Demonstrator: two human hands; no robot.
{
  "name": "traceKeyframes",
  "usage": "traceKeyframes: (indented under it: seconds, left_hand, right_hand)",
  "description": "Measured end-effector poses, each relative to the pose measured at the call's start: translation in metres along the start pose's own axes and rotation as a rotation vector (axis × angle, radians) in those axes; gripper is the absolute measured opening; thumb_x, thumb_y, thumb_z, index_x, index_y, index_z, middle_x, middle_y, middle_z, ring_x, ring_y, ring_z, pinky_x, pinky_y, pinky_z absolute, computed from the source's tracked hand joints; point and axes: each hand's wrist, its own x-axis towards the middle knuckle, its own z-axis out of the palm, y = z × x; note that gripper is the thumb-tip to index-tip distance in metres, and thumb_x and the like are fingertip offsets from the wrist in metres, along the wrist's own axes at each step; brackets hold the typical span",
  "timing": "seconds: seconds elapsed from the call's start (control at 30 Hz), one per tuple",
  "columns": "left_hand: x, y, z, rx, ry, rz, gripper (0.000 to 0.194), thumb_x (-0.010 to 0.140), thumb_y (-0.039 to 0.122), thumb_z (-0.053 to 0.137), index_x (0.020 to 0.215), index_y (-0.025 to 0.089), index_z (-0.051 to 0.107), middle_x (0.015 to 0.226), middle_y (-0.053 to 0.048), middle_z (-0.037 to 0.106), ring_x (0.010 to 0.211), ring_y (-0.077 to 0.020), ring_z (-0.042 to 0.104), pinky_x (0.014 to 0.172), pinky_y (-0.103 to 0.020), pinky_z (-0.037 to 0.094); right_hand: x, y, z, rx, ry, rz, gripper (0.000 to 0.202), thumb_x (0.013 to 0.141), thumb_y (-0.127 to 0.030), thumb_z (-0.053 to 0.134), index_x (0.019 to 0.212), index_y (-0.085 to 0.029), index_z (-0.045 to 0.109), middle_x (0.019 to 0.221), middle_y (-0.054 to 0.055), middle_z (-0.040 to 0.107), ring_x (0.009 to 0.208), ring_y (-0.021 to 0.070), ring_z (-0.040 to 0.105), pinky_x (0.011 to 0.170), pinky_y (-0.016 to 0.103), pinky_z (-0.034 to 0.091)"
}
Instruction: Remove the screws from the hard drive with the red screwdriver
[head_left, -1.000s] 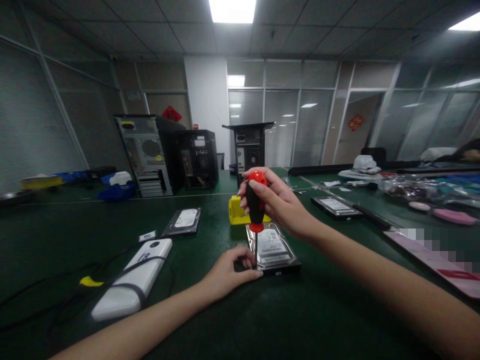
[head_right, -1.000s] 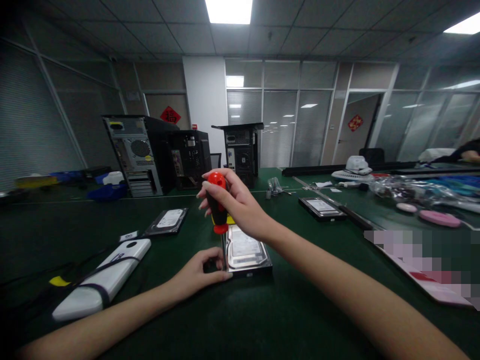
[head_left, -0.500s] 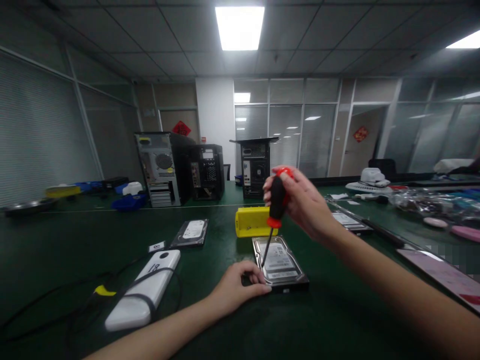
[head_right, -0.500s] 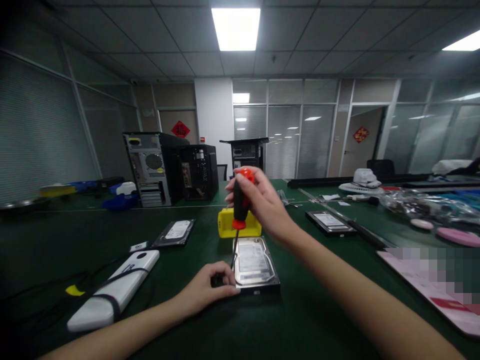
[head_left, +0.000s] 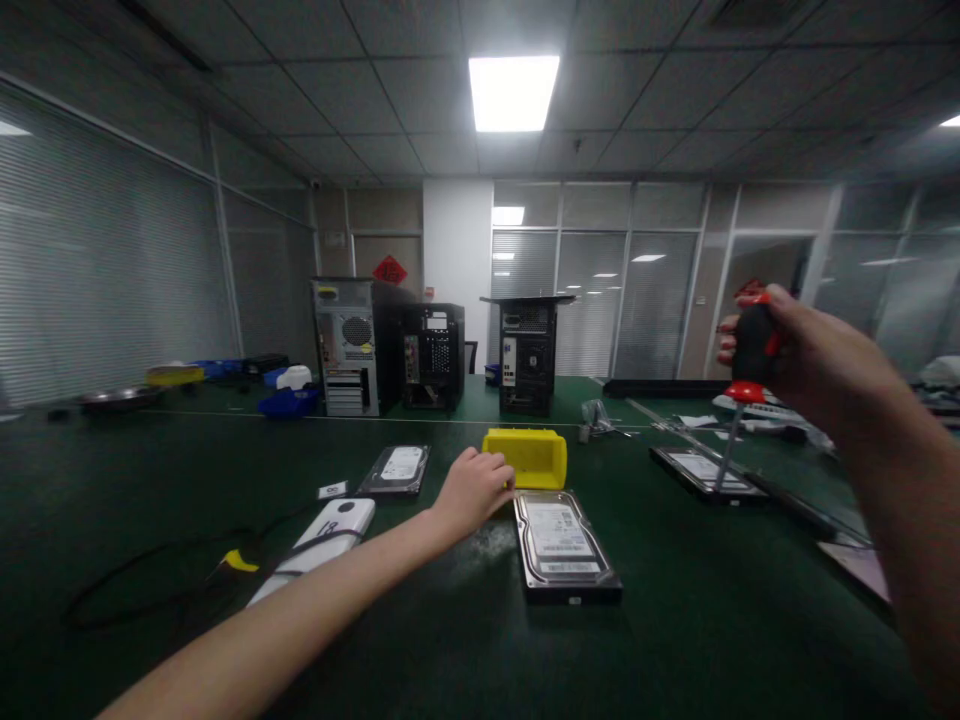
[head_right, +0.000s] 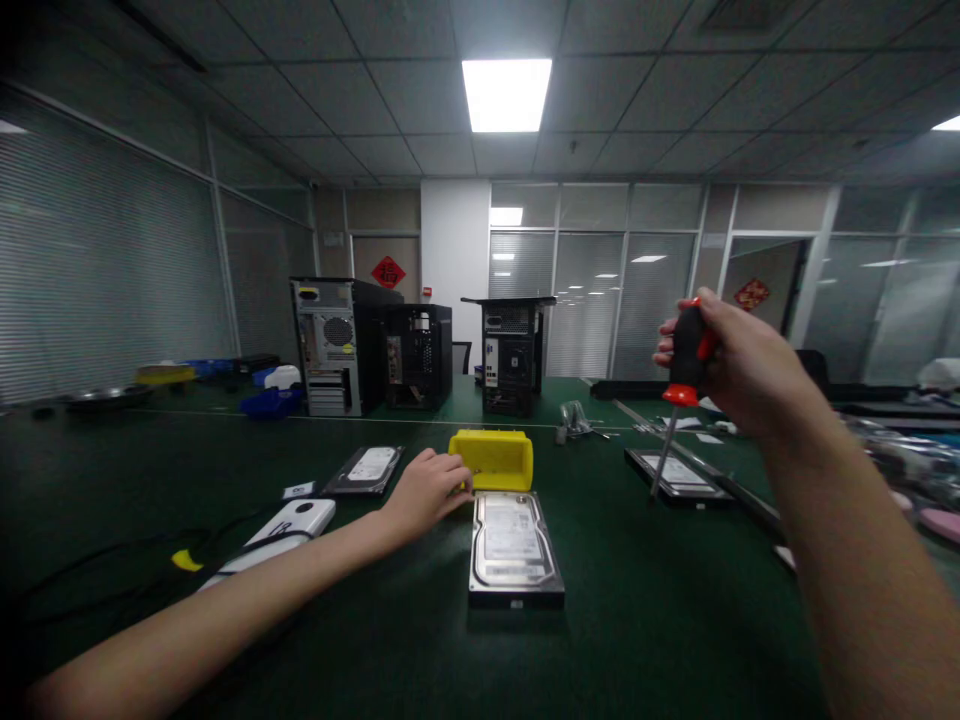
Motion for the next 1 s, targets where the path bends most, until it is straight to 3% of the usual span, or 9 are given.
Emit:
traceKeyframes:
  seconds: [0.07,0.17,0.3,0.5,0.73,1.0]
  left_hand:
    - [0.026,-0.001,0.012,0.045,-0.027,-0.018,0.009,0.087,0.019,0.054,0.091,0.015,0.061,0.096,-0.008,0.061,0.090,-0.0209,0.058,0.077,-0.033,0.042]
    - [0.059,0.002,0.039,0.080,-0.066,-0.073,0.014,0.089,0.021,0.051,0.097,0.013,0.060,0.098,-0.008,0.061,0.085,-0.0198,0.060,0.074,-0.035,0.047]
    - [0.079,0.001,0.065,0.095,-0.107,-0.145,0.025,0.090,0.030,0.051,0.109,0.014,0.055,0.107,-0.008,0.059,0.091,-0.0188,0.059,0.078,-0.038,0.050]
    - [0.089,-0.015,0.073,0.127,-0.150,-0.152,0.027,0.090,0.029,0.052,0.113,0.014,0.053,0.112,-0.008,0.056,0.095,-0.0202,0.058,0.081,-0.040,0.050]
    - [0.099,-0.017,0.080,0.131,-0.180,-0.080,0.027,0.090,0.029,0.052,0.113,0.015,0.053,0.113,-0.009,0.056,0.095,-0.0201,0.058,0.080,-0.040,0.050]
    - [0.074,-0.019,0.076,0.118,-0.068,-0.024,0.027,0.090,0.029,0.051,0.112,0.014,0.053,0.109,-0.008,0.058,0.091,-0.0192,0.059,0.078,-0.038,0.051]
  right_hand:
    - [0.001,-0.002,-0.005,-0.069,0.057,0.013,0.018,0.081,-0.038,0.056,0.081,-0.022,0.065,0.070,0.001,0.061,0.053,0.0111,0.059,0.050,0.025,0.050]
    - [0.001,-0.004,-0.012,-0.110,0.076,-0.002,0.017,0.080,-0.038,0.057,0.080,-0.022,0.061,0.072,0.002,0.059,0.054,0.0118,0.056,0.046,0.024,0.050]
    - [-0.001,-0.006,-0.018,-0.127,0.012,-0.015,0.021,0.076,-0.041,0.060,0.085,-0.023,0.061,0.079,0.004,0.059,0.061,0.0127,0.055,0.049,0.025,0.050]
    - [-0.009,-0.010,-0.013,-0.121,-0.055,-0.053,0.022,0.073,-0.042,0.064,0.085,-0.023,0.061,0.078,0.003,0.057,0.061,0.0115,0.054,0.052,0.024,0.048]
    - [-0.017,-0.013,-0.007,-0.161,-0.140,-0.105,0.026,0.073,-0.043,0.064,0.090,-0.023,0.061,0.080,0.003,0.058,0.058,0.0108,0.054,0.049,0.023,0.046]
    - [-0.022,-0.020,-0.008,-0.207,-0.151,-0.138,0.022,0.073,-0.042,0.064,0.087,-0.025,0.063,0.078,0.003,0.058,0.056,0.0111,0.054,0.047,0.024,0.044]
